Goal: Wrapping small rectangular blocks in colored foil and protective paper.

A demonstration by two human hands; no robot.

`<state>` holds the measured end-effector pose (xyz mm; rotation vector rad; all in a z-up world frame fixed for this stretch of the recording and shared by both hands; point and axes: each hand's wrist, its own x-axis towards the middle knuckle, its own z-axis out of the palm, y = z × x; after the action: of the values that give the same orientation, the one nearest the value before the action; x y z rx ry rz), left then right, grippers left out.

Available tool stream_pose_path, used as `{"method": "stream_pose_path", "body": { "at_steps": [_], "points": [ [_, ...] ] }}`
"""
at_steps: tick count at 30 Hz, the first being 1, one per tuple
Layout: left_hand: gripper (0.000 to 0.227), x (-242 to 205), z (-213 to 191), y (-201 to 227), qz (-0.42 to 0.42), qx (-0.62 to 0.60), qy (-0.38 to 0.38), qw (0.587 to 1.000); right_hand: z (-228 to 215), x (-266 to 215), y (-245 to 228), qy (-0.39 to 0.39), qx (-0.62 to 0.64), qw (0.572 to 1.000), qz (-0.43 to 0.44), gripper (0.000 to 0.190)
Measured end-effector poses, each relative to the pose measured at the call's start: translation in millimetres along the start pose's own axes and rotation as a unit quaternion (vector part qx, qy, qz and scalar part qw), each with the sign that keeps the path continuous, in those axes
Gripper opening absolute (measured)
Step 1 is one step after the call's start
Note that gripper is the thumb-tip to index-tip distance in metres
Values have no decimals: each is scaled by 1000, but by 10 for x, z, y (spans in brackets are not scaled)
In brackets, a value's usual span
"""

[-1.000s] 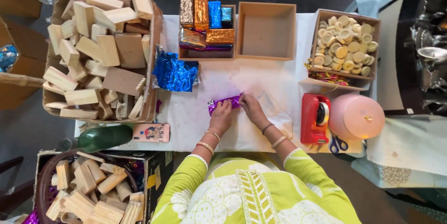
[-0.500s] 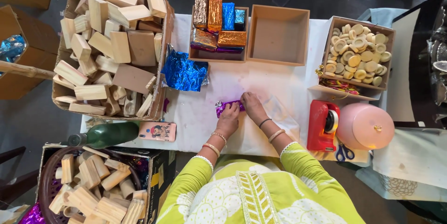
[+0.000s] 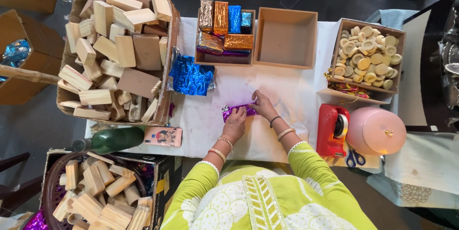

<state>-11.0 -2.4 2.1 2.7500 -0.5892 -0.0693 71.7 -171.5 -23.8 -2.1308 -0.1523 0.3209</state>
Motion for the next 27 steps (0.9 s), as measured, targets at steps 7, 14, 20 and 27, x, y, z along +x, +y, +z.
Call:
{"method": "stream_pose_path", "body": {
  "at_steps": [7,14,20,27],
  "points": [
    [60,-5,78,-31,-1,2,15,1000,159,53,432,-24,50,996,63,15],
    [63,-9,-93,56,6,3,16,1000,62,-53,273,30,16,999,39,23],
    [67,-25,-13,-35,-52,-114,38,991,-75,-295,328,137,71,987,51,21],
    [53,48,-52,-51,-87,-163,152,971,-130,-980,668,162,158,967,116,23]
  ]
}}
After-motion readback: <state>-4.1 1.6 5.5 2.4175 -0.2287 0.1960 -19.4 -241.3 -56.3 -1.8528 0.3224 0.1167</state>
